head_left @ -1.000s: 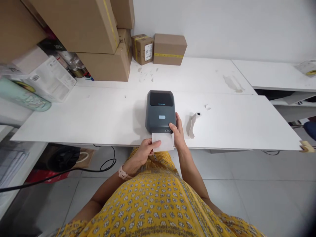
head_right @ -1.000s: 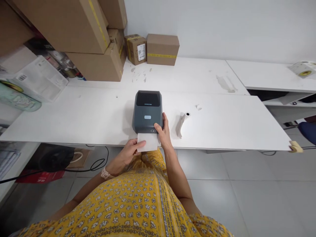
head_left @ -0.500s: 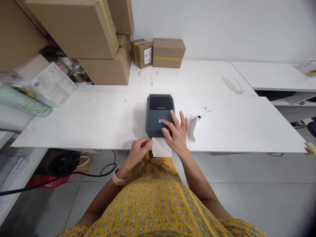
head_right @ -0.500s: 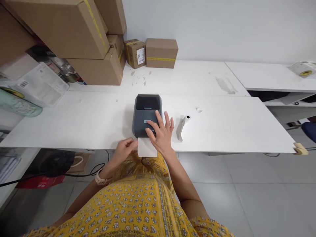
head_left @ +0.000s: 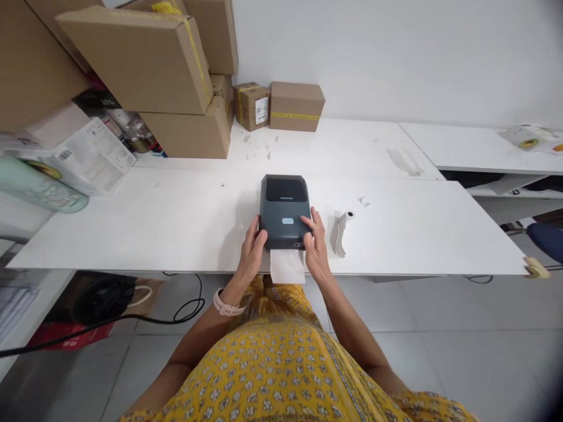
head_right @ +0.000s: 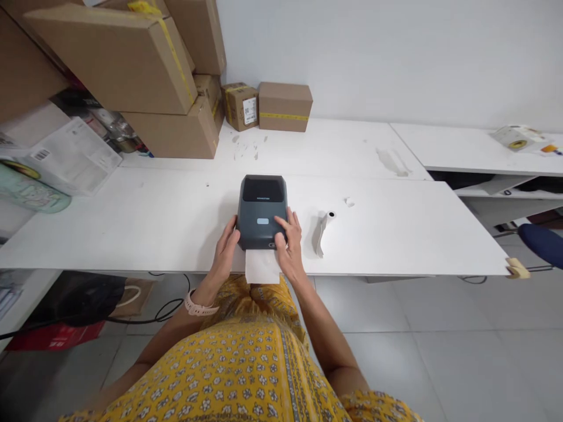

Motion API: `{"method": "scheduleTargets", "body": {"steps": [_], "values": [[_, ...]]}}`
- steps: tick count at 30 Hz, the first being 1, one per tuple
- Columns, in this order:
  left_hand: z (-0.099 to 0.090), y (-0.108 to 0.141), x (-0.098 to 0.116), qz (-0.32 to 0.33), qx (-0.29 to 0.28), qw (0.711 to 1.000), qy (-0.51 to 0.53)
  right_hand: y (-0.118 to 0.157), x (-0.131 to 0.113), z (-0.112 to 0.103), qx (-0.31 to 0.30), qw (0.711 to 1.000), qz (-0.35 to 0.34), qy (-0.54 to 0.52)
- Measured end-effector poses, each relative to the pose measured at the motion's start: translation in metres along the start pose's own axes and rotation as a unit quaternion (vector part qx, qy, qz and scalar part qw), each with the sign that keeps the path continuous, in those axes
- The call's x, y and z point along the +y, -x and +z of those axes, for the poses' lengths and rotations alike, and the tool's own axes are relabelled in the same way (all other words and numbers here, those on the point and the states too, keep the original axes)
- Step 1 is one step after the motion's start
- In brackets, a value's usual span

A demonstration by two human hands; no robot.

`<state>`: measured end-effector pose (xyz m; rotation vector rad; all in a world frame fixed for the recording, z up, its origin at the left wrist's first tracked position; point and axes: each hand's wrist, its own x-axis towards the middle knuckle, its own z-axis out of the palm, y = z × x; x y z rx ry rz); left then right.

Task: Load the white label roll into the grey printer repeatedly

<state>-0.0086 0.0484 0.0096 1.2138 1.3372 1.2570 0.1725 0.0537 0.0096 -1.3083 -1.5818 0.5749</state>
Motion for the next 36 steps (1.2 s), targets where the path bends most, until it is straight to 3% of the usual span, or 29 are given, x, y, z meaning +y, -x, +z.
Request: {"method": "scheduleTargets", "body": {"steps": [3,9,12,15,18,25,28,31,36], "values": [[0.004,0.001,-0.001,-0.005,0.007,1.0,0.0,0.01,0.005,0.004,0.031,0.989,0.082,-0.116],[0.01,0.001,-0.002,-0.006,0.031,1.0,0.0,0.003,-0.011,0.006,0.003,0.989,0.049,-0.138],[0.012,0.002,-0.005,0.005,0.046,0.998,0.033,0.003,-0.008,0.012,0.063,0.983,0.067,-0.162],[0.014,0.006,-0.009,0.012,0.058,0.997,0.058,0.008,0.005,0.022,0.124,0.959,0.13,-0.217],[0.017,0.012,-0.013,0.011,0.054,0.997,0.053,0.014,0.014,0.027,0.102,0.957,0.168,-0.215],[0.02,0.01,-0.009,0.058,0.077,0.995,-0.006,0.014,0.008,0.014,0.075,0.97,0.151,-0.177],[0.014,-0.005,0.007,0.099,0.077,0.992,0.005,-0.002,-0.001,0.001,0.067,0.983,0.107,-0.13],[0.006,-0.036,0.028,0.134,0.073,0.988,0.029,-0.035,-0.016,-0.012,0.064,0.996,0.038,-0.045],[0.001,-0.091,0.039,0.105,0.078,0.99,-0.044,-0.112,-0.037,-0.012,0.095,0.994,-0.044,0.024]]}}
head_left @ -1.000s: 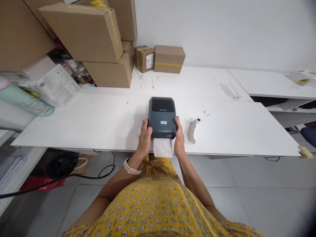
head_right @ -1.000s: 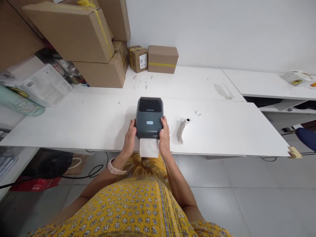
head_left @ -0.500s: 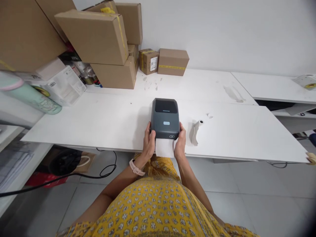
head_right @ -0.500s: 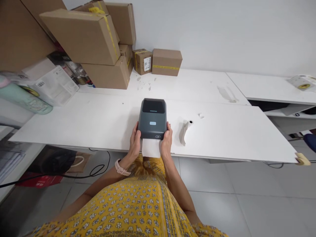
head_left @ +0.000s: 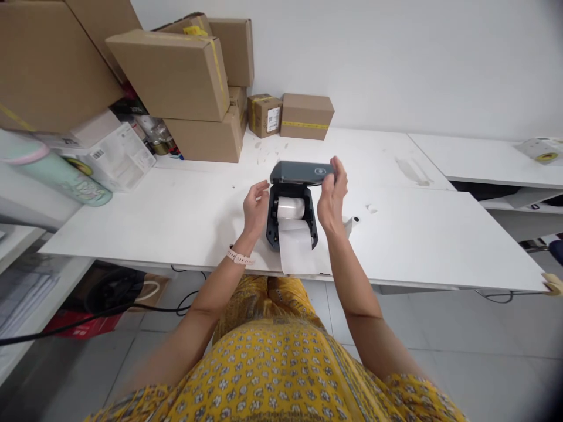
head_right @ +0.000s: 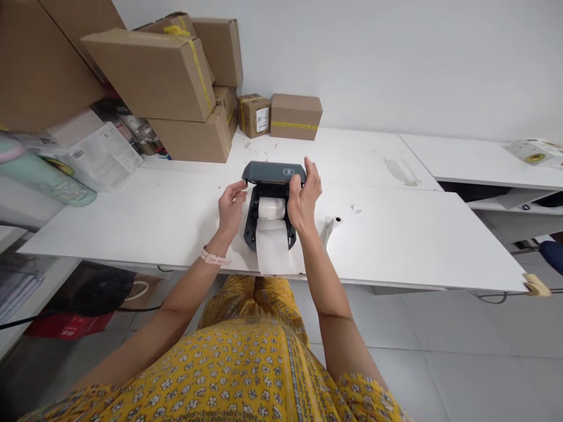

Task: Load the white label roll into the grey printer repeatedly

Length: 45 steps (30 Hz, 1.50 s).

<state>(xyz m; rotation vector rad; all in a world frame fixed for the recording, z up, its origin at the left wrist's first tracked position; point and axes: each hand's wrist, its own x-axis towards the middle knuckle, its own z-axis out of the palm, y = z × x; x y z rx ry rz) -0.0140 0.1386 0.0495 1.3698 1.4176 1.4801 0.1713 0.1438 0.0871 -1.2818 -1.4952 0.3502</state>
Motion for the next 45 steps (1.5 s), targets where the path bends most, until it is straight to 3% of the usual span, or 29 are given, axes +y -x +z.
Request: {"method": "scheduleTargets", "body": {"steps": [5,8,11,13,14,16,19,22,26,29,32,36,39,42,45], "values": [[0.006,-0.004,-0.013,-0.068,-0.051,0.974,-0.21,-0.078,0.019,0.026,-0.045,0.996,-0.05,0.058],[0.001,0.002,-0.017,-0.094,-0.08,0.959,-0.255,-0.109,0.027,0.029,-0.037,0.997,-0.057,0.045],[-0.004,0.0,-0.019,-0.116,-0.121,0.947,-0.273,-0.104,0.021,0.018,0.018,0.997,-0.078,0.019],[-0.005,-0.004,-0.02,-0.121,-0.15,0.936,-0.294,-0.083,0.016,0.01,0.006,0.995,-0.097,0.025],[-0.005,-0.006,-0.019,-0.12,-0.16,0.93,-0.309,-0.07,0.014,0.007,-0.042,0.994,-0.101,0.031],[-0.003,-0.009,-0.018,-0.115,-0.171,0.914,-0.349,-0.048,0.015,0.007,-0.206,0.972,-0.099,0.061],[0.0,-0.012,-0.014,-0.105,-0.177,0.893,-0.401,-0.031,0.023,0.021,-0.409,0.897,-0.077,0.147],[0.002,-0.011,-0.009,-0.09,-0.186,0.881,-0.426,-0.033,0.031,0.042,-0.477,0.848,-0.066,0.221],[0.002,-0.011,-0.007,-0.076,-0.194,0.871,-0.445,-0.043,0.035,0.053,-0.493,0.837,-0.067,0.226],[0.002,-0.011,-0.007,-0.08,-0.191,0.87,-0.446,-0.05,0.033,0.036,-0.521,0.845,-0.076,0.09],[0.001,-0.01,-0.009,-0.084,-0.191,0.874,-0.44,-0.059,0.027,-0.006,-0.515,0.85,-0.099,-0.048],[0.001,-0.009,-0.01,-0.091,-0.192,0.873,-0.439,-0.067,0.026,-0.075,-0.465,0.879,-0.082,-0.065],[0.003,-0.009,-0.01,-0.093,-0.189,0.871,-0.444,-0.068,0.041,-0.107,-0.432,0.902,-0.028,0.001],[0.003,-0.009,-0.01,-0.098,-0.189,0.874,-0.438,-0.066,0.067,-0.108,-0.408,0.909,0.023,0.082],[0.003,-0.009,-0.009,-0.102,-0.186,0.875,-0.435,-0.061,0.092,-0.086,-0.405,0.906,0.045,0.113]]}}
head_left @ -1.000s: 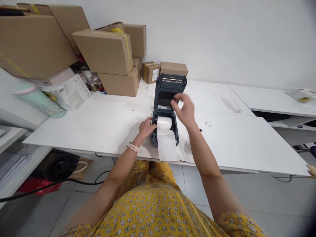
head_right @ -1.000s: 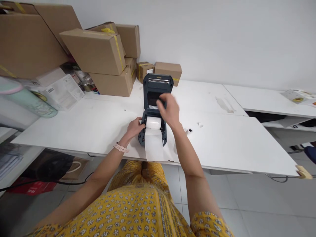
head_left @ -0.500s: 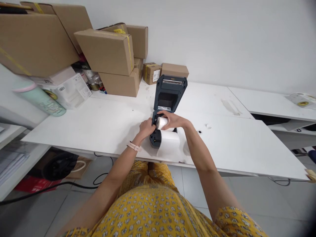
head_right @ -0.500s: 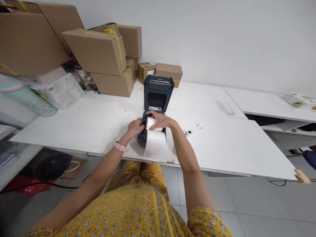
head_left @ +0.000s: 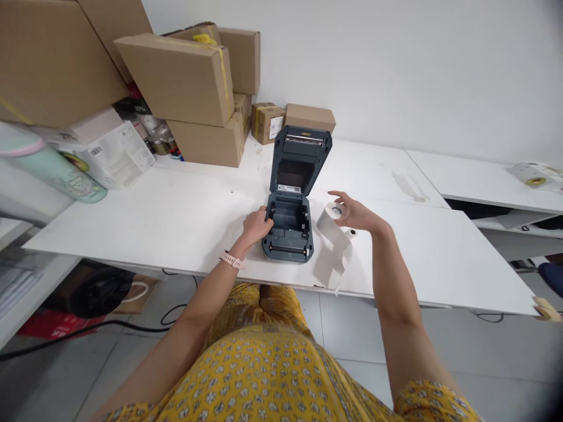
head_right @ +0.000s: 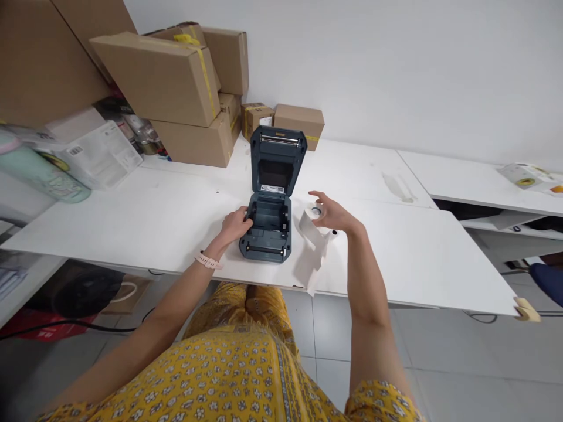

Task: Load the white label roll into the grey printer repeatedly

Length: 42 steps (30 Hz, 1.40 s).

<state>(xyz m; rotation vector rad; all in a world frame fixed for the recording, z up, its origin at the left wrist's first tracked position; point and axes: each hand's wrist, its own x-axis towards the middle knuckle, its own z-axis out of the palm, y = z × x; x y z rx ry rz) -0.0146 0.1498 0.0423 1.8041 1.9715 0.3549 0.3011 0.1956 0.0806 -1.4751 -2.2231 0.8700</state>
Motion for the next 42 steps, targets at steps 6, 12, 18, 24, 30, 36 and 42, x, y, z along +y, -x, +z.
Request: {"method": "scheduleTargets", "body": {"steps": [6,12,18,24,30,36,42], "values": [[0.001,0.0,-0.001,0.003,0.009,1.0,0.003,-0.01,0.025,0.021,0.028,0.995,0.01,-0.098],[0.004,-0.002,-0.003,0.005,0.017,1.0,0.011,0.054,0.083,0.007,0.169,0.948,0.075,-0.257],[0.005,-0.002,-0.002,0.002,0.024,1.0,0.017,0.074,0.095,0.055,0.103,0.931,0.115,-0.331],[0.004,0.002,-0.001,-0.003,0.022,0.999,0.031,0.061,0.051,0.047,0.277,0.866,-0.034,-0.415],[0.004,0.003,-0.004,0.006,0.02,0.998,0.06,0.004,-0.06,0.037,-0.09,0.93,-0.199,-0.296],[0.008,0.001,-0.008,0.01,0.028,0.997,0.077,-0.058,-0.085,0.073,-0.155,0.97,-0.178,0.055],[0.011,0.0,-0.009,0.004,0.036,0.995,0.089,-0.06,-0.084,0.107,-0.119,0.972,-0.155,0.131]]}}
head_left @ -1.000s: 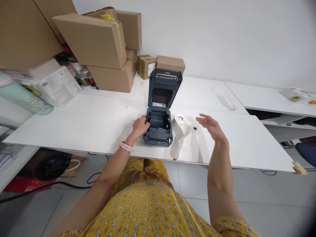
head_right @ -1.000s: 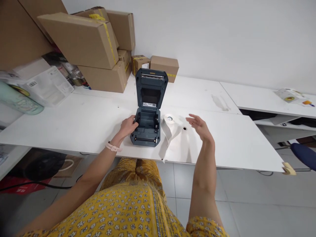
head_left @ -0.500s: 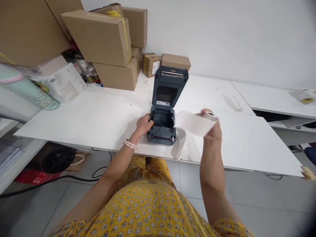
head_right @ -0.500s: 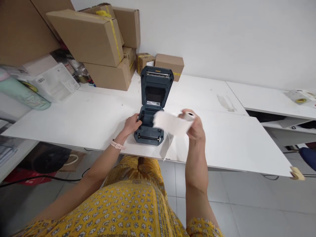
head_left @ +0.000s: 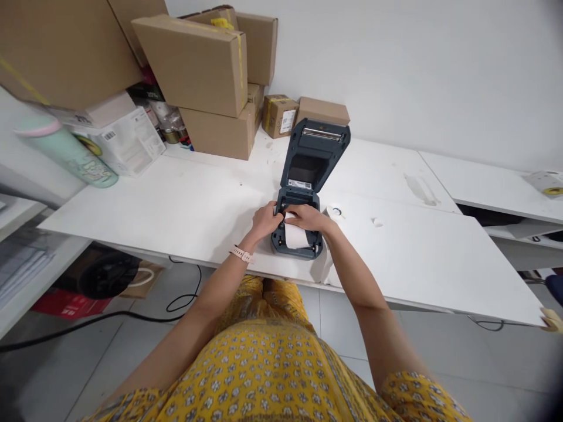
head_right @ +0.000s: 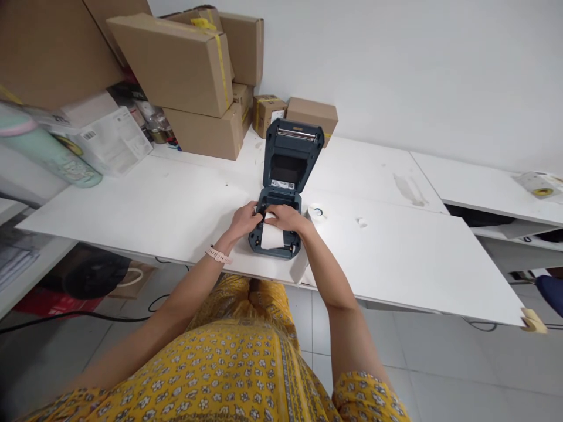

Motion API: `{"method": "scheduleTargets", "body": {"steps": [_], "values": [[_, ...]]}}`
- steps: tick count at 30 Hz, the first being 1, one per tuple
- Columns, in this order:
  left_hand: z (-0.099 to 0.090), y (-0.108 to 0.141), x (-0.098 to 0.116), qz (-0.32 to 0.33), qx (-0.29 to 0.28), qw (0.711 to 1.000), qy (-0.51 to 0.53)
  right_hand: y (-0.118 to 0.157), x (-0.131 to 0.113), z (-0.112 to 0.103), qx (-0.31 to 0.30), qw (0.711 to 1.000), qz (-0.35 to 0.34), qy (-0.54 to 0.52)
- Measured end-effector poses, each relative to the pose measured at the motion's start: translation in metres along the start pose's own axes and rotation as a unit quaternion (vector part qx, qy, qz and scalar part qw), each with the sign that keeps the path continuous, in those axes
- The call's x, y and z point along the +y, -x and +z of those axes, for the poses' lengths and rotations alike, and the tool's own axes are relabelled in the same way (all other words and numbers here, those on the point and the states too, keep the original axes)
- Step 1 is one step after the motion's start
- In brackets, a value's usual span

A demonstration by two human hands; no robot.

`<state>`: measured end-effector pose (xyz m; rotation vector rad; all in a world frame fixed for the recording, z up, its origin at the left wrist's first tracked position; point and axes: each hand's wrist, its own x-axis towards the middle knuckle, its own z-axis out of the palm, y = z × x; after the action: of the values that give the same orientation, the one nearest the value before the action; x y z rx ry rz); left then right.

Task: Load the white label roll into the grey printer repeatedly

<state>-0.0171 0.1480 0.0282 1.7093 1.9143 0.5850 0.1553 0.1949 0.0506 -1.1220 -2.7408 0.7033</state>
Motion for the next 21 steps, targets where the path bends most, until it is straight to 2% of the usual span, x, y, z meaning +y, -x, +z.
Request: {"method": "scheduleTargets", "body": {"steps": [3,8,13,21], "values": [[-0.001,0.001,0.001,-0.006,-0.003,1.0,0.003,0.005,-0.005,0.009,0.049,0.999,0.021,-0.007],[-0.003,0.002,0.002,-0.008,-0.008,1.0,0.009,0.03,-0.015,0.019,0.135,0.991,0.004,-0.005],[0.002,0.003,0.0,-0.023,0.001,0.999,0.048,0.054,-0.022,0.032,0.143,0.99,0.01,-0.004],[0.008,0.003,-0.006,-0.037,-0.005,0.992,0.122,0.063,-0.021,0.043,0.147,0.989,0.02,0.025]]}}
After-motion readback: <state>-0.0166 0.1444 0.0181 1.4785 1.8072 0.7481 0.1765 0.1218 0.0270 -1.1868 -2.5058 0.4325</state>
